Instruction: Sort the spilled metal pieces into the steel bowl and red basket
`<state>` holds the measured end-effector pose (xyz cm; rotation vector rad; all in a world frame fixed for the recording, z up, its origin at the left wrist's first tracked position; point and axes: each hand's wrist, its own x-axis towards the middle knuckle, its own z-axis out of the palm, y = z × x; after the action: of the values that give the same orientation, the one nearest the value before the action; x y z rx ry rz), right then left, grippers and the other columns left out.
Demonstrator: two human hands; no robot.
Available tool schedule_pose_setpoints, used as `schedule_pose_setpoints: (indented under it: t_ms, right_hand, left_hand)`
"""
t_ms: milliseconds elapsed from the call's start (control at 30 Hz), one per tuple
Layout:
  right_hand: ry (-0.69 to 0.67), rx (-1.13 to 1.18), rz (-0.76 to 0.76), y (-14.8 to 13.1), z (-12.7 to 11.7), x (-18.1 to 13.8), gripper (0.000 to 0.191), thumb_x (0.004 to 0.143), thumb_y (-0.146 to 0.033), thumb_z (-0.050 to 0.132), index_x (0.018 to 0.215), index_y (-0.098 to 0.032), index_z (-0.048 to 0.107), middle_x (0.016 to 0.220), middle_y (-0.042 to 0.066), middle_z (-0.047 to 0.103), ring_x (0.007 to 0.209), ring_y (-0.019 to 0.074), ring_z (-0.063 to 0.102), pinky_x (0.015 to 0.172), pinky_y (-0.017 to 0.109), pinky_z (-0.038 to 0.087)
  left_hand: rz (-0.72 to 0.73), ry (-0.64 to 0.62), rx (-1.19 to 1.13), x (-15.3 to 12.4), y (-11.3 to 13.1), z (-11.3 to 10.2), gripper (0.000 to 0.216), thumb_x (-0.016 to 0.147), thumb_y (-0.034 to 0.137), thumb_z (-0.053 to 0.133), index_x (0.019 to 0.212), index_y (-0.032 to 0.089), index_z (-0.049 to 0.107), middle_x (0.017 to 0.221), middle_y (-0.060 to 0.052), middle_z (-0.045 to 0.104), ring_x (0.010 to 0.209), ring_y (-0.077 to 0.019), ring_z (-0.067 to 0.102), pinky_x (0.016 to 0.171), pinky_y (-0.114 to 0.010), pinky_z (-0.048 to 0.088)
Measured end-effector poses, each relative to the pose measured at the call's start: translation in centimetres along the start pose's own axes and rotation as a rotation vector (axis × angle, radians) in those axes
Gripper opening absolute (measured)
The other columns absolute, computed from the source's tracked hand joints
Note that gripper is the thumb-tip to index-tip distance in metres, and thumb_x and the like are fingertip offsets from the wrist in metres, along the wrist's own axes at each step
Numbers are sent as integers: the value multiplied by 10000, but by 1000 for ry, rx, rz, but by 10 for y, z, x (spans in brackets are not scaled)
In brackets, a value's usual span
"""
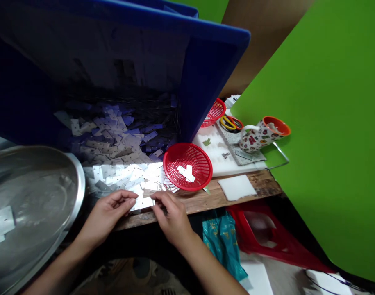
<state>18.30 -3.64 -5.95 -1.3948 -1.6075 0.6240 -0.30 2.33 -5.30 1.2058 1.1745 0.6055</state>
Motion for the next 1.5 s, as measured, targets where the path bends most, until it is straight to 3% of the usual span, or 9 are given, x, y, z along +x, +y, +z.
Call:
schedule_pose_setpoints:
  t_ms: [267, 367, 500, 667, 800, 933, 1100, 1300, 1500]
  right_hand:
    - [30, 28, -30, -10, -1, 16, 172, 883, -126, 547, 963, -220, 667, 927, 58, 684, 901, 192, 645, 822, 317, 519]
    - [52, 71, -45, -41, 13, 39, 172, 899, -166, 543, 964, -248, 679, 916, 49, 687, 892, 198, 646, 820, 337, 524]
    - [-141, 223, -145, -72, 37, 74, 294, 901, -228, 563, 1191, -269, 595, 1160, 39, 638, 979, 173, 618, 904, 327, 495]
    - [-268, -75, 81, -34, 36, 84, 189, 865, -108, 545, 1002, -207, 629, 999, 44, 603, 846, 158, 591, 799, 300, 463]
    - [-417, -384, 180, -4, 28, 71, 206, 832, -143, 601, 1029, -202, 592, 1022, 60, 531, 902, 197, 569, 776, 313, 420]
    - [-457, -431, 196, -3, 29, 68, 160, 816, -167, 620, 965, -204, 575, 982, 37, 529, 813, 167, 553, 697, 282, 385]
    - [-339, -178, 234, 4, 32, 67, 95, 789, -100, 578, 799, -191, 553, 762, -9, 562, 693, 129, 524, 647, 255, 378]
    - [-174, 564, 642, 1, 25, 52, 209, 717, -307, 687, 822, -192, 548, 592, -69, 523, 439, 78, 472, 405, 190, 364]
    - [-160, 723, 748, -14, 15, 40, 303, 653, -342, 778, 798, -167, 578, 546, -66, 554, 413, 61, 490, 371, 153, 376]
  left_hand:
    - [38, 64, -123, -3, -8, 0, 291, 838, 401, 572, 994, 161, 625, 701, -5, 651, 601, -120, 549, 624, -246, 449]
    - [147, 175, 64, -5, -16, -3, 236, 843, 356, 546, 940, 161, 636, 771, -46, 690, 622, -151, 579, 616, -274, 467]
    - [279, 215, 295, -12, -20, -8, 136, 789, 267, 576, 738, 175, 663, 680, -52, 674, 679, -216, 630, 656, -299, 481]
    - [339, 160, 392, -19, -29, -16, 202, 875, 271, 507, 979, 201, 666, 963, -68, 717, 879, -201, 660, 801, -284, 488]
    - [292, 138, 445, -21, -36, -18, 211, 900, 299, 492, 998, 204, 653, 983, -59, 715, 900, -179, 659, 814, -272, 487]
    - [271, 144, 417, -19, -36, -18, 212, 890, 311, 509, 998, 203, 656, 981, -58, 716, 881, -180, 661, 809, -281, 496]
    - [169, 133, 270, -19, -35, -17, 221, 862, 337, 549, 1004, 200, 649, 1007, -73, 712, 910, -200, 663, 824, -312, 510]
    - [51, 119, -159, -17, -28, -8, 499, 851, 372, 576, 1279, 162, 431, 985, -87, 685, 804, -168, 671, 795, -331, 534]
    - [279, 206, 193, -12, -27, -7, 382, 857, 303, 582, 1227, 207, 582, 1143, -89, 661, 974, -192, 641, 887, -318, 485]
